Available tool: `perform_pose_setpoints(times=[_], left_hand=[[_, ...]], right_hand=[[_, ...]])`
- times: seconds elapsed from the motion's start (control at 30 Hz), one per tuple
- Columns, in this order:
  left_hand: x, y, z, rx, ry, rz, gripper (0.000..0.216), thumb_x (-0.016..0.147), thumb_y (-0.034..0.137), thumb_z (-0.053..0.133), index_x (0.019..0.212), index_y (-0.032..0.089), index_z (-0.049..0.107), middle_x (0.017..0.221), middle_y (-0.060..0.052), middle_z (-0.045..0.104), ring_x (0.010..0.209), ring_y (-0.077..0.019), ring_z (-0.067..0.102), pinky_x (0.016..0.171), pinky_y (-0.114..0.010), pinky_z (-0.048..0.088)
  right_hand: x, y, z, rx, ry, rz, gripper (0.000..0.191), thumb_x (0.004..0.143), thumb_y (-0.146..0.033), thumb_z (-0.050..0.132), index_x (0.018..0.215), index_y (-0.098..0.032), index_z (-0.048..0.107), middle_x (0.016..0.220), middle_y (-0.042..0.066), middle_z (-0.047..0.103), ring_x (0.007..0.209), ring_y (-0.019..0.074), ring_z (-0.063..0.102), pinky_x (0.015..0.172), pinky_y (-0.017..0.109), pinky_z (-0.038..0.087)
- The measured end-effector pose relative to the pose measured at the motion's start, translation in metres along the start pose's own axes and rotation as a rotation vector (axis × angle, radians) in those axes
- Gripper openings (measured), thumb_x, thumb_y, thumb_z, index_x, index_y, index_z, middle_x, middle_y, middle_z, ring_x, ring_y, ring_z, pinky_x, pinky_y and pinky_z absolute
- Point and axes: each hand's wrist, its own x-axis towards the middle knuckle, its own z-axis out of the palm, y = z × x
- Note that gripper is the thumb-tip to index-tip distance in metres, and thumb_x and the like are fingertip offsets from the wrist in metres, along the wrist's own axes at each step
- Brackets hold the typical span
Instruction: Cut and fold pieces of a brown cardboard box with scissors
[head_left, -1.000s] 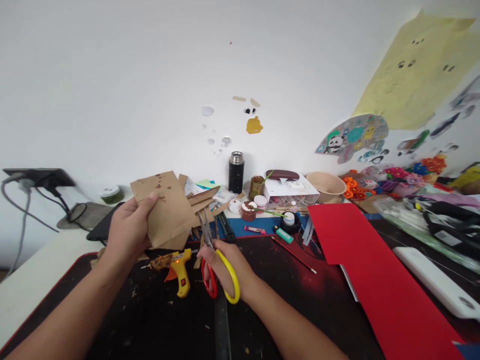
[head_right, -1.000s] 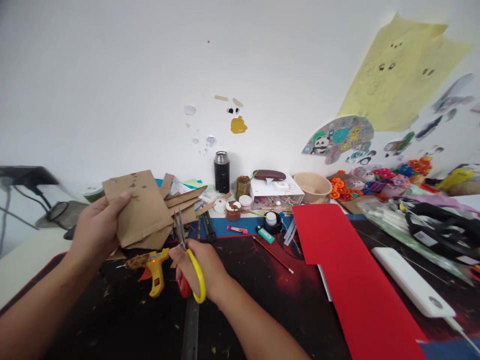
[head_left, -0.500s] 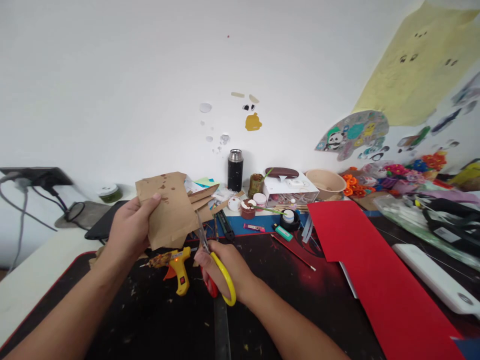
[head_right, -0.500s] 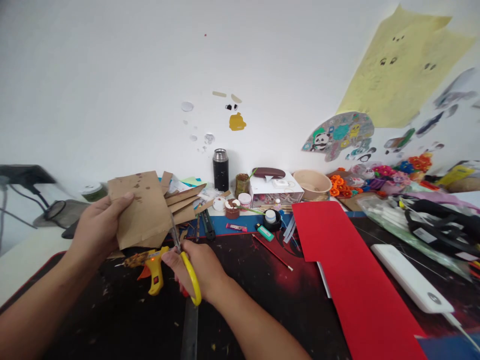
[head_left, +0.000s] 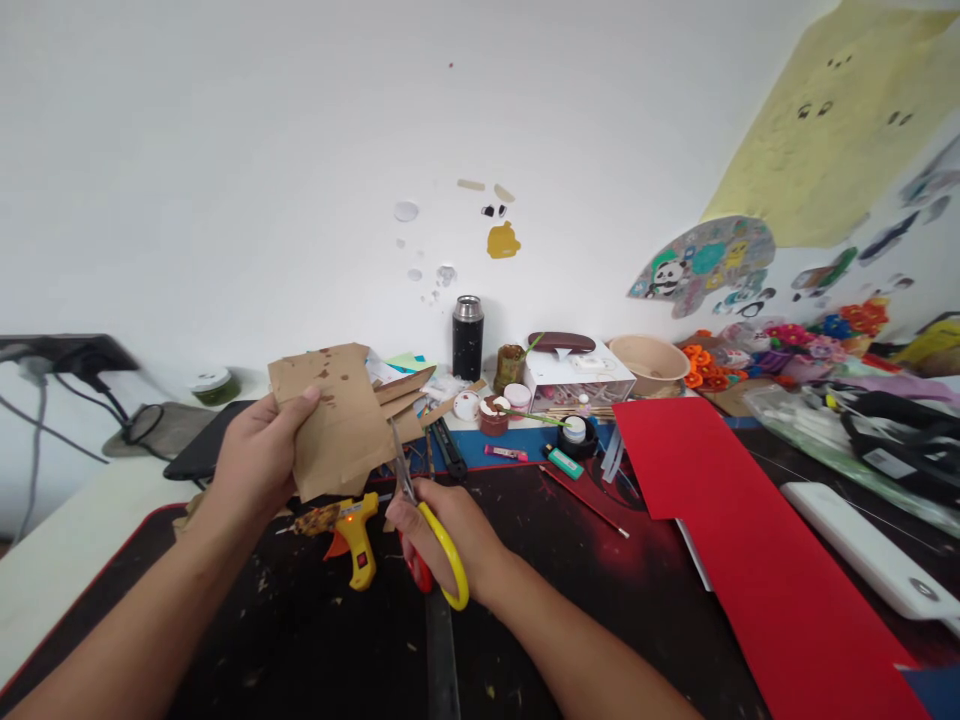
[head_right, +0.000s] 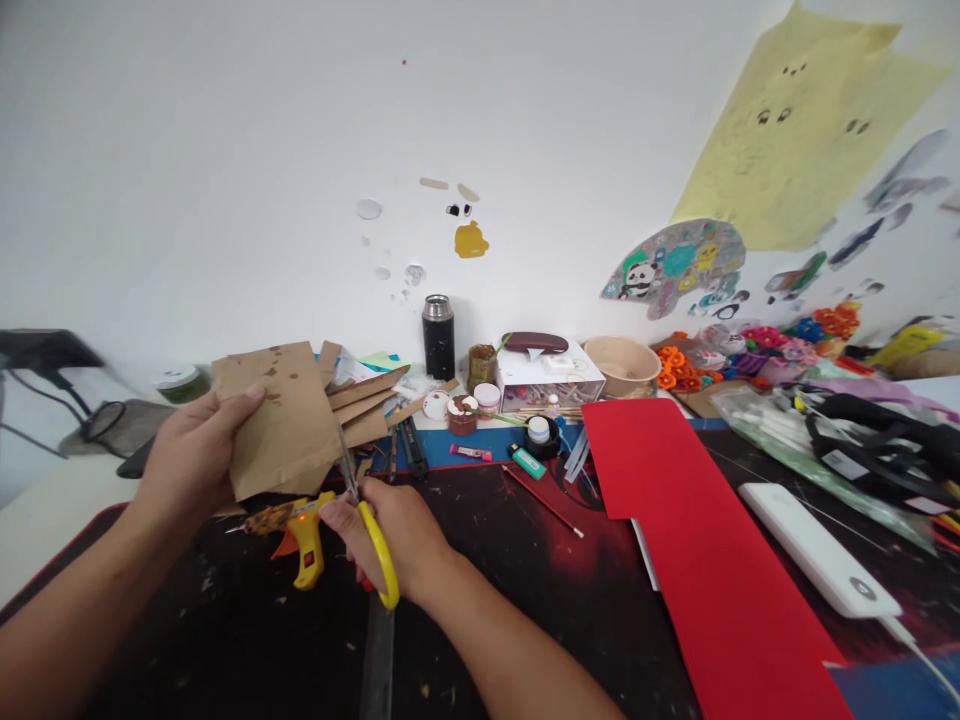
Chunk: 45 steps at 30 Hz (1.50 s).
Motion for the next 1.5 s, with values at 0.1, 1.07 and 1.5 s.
perform_pose_setpoints(times=[0.1,1.07,1.5], left_hand=[[-0.001,0.001,0.001,-0.009,0.012,0.006,0.052,0.049,0.041,0.097,0.091,0.015,0.079,0.067,-0.001,0.079,0.047,-0.0174,0.067,0.04,-0.025,0.056],[-0.007,0.005,0.006,0.019,0.008,0.0,0.037,0.06,0.03,0.089,0.091,0.016,0.078,0.067,-0.003,0.079,0.048,-0.0188,0.067,0.042,-0.027,0.057],[-0.004,0.0,0.005,0.031,0.016,-0.014,0.036,0.061,0.029,0.088,0.093,0.016,0.077,0.065,-0.002,0.077,0.047,-0.0193,0.067,0.042,-0.028,0.057]], right_hand=[[0.0,-0.001,0.001,0.012,0.002,0.003,0.053,0.102,-0.072,0.052,0.096,-0.021,0.062,0.063,-0.003,0.063,0.047,0.0127,0.061,0.045,0.02,0.045],[-0.001,-0.006,0.001,-0.024,0.022,0.013,0.038,0.107,-0.055,0.053,0.089,-0.022,0.057,0.06,-0.004,0.061,0.046,0.0117,0.06,0.048,0.019,0.043],[-0.002,-0.011,0.0,-0.062,0.033,0.051,0.043,0.106,-0.059,0.056,0.083,-0.023,0.054,0.054,-0.005,0.056,0.044,0.0126,0.058,0.047,0.021,0.039]])
